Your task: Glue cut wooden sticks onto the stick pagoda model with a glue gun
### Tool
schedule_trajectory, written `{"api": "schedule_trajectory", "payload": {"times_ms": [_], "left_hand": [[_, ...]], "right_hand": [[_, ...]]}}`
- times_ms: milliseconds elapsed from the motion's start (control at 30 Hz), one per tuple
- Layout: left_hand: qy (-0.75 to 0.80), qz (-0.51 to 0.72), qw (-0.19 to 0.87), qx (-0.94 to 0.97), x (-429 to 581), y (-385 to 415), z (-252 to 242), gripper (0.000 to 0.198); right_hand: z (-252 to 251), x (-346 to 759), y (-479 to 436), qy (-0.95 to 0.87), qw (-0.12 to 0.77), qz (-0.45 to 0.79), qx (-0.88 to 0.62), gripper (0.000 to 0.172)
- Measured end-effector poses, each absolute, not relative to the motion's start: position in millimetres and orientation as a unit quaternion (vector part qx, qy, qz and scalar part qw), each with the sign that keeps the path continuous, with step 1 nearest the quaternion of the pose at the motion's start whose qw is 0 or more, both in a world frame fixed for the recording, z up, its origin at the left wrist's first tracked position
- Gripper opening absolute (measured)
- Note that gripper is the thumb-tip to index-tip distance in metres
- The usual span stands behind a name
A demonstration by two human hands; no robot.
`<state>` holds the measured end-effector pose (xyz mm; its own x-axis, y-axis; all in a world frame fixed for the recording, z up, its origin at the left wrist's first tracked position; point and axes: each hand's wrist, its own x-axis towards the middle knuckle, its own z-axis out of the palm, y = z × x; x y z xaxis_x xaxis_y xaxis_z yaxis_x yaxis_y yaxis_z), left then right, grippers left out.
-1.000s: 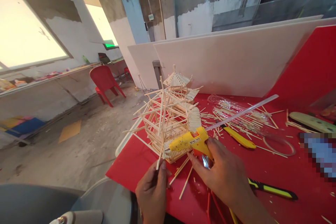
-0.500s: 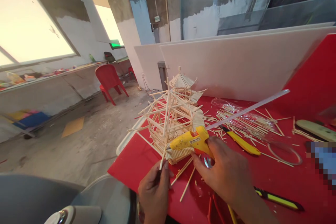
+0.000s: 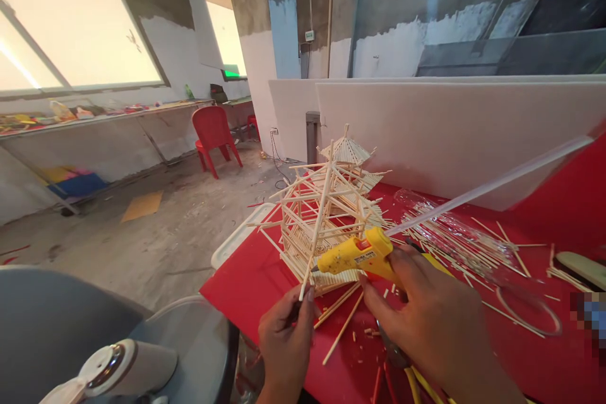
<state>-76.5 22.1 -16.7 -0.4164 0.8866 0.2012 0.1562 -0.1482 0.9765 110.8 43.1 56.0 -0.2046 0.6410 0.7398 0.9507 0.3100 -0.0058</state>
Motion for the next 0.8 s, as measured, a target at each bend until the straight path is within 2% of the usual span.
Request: {"api": "schedule_trajectory", "payload": {"times_ms": [800], "left_hand": [[0.576, 0.608, 0.287, 0.465, -77.3, 21.9, -17.0, 0.024]], "right_hand": [[47.3, 111.4, 39.7, -0.74, 0.324, -0.225, -0.545, 0.033]]}}
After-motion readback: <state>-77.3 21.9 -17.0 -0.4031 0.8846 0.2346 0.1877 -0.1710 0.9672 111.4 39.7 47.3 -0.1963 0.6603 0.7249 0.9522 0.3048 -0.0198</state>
